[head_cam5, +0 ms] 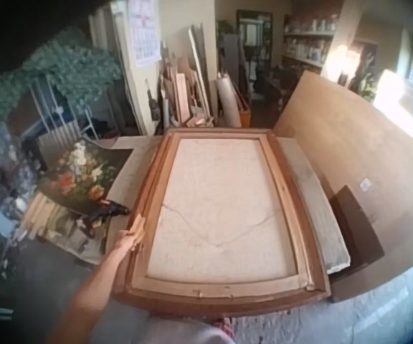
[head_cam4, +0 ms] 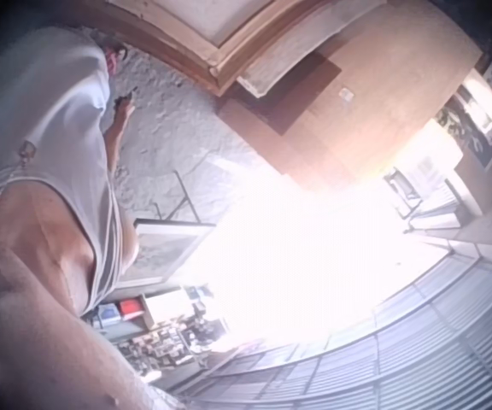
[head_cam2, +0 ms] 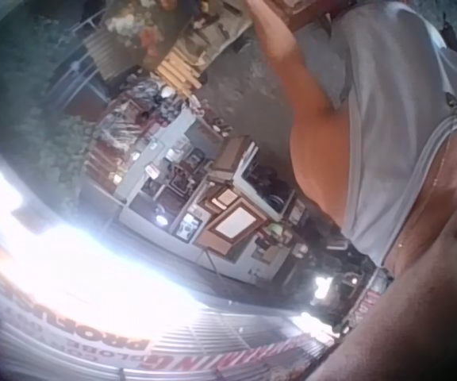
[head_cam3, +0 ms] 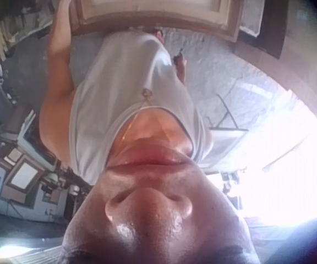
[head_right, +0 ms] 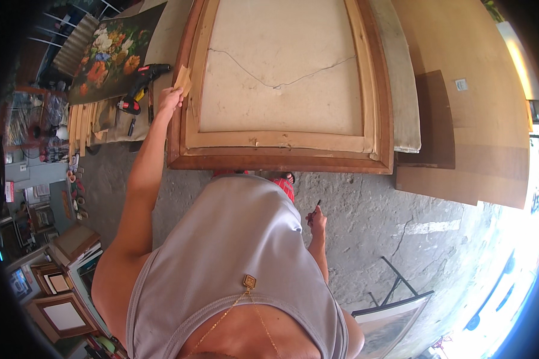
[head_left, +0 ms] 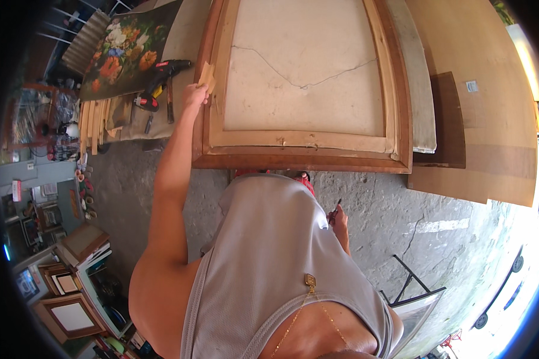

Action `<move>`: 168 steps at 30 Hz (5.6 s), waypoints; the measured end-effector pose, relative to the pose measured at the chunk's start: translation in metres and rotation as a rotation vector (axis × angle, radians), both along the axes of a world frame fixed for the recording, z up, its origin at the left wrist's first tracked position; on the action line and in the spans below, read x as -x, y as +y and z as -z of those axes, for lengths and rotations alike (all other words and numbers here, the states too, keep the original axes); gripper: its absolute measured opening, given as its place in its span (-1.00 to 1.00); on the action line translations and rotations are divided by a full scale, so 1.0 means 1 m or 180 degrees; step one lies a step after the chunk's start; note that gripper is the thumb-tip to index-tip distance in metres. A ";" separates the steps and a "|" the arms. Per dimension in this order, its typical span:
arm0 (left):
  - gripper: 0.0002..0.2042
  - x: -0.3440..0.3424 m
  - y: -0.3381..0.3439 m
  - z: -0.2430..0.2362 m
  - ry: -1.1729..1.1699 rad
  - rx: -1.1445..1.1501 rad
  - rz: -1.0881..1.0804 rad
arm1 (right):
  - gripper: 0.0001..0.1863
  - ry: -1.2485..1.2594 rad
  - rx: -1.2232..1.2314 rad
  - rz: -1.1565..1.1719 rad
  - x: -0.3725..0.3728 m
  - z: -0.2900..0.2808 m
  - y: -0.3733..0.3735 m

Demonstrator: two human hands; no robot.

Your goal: The person retrieves a power tool and a charging cable from a shelf, then plugs the cable into the tool. They then move to a wooden frame and use a small metal tool to pry off a loose wooden strip from the frame's edge.

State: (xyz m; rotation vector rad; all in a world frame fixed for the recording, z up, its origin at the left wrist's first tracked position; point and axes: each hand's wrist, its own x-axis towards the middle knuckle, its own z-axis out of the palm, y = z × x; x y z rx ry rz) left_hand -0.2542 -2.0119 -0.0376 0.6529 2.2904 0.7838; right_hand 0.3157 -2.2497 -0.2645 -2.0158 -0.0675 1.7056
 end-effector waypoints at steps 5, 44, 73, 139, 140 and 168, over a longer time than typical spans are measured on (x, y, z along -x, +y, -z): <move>-0.79 0.012 0.008 0.004 -0.0123 -0.0035 -0.0036 | -0.54 0.0006 0.0041 0.0011 0.000 0.001 -0.002; -0.71 0.031 0.066 -0.155 -0.0410 -0.0793 0.0298 | -0.56 -0.0024 0.0068 0.0200 0.002 -0.004 -0.014; -0.75 -0.260 -0.075 -0.081 -0.0947 -0.0599 0.3667 | -0.56 -0.0526 -0.0192 0.0586 -0.043 -0.003 -0.078; -0.91 -0.609 -0.108 0.516 -0.5264 0.1494 0.2138 | -0.86 -0.2593 -0.3489 0.0711 -0.093 0.285 0.037; -0.90 -0.614 -0.104 0.521 -0.5148 0.1495 0.2283 | -0.85 -0.2402 -0.3417 0.0759 -0.096 0.290 0.040; -0.62 -0.347 0.243 0.564 0.2089 -0.2042 0.3418 | -0.78 -0.2291 -0.3510 0.0741 -0.124 0.304 0.047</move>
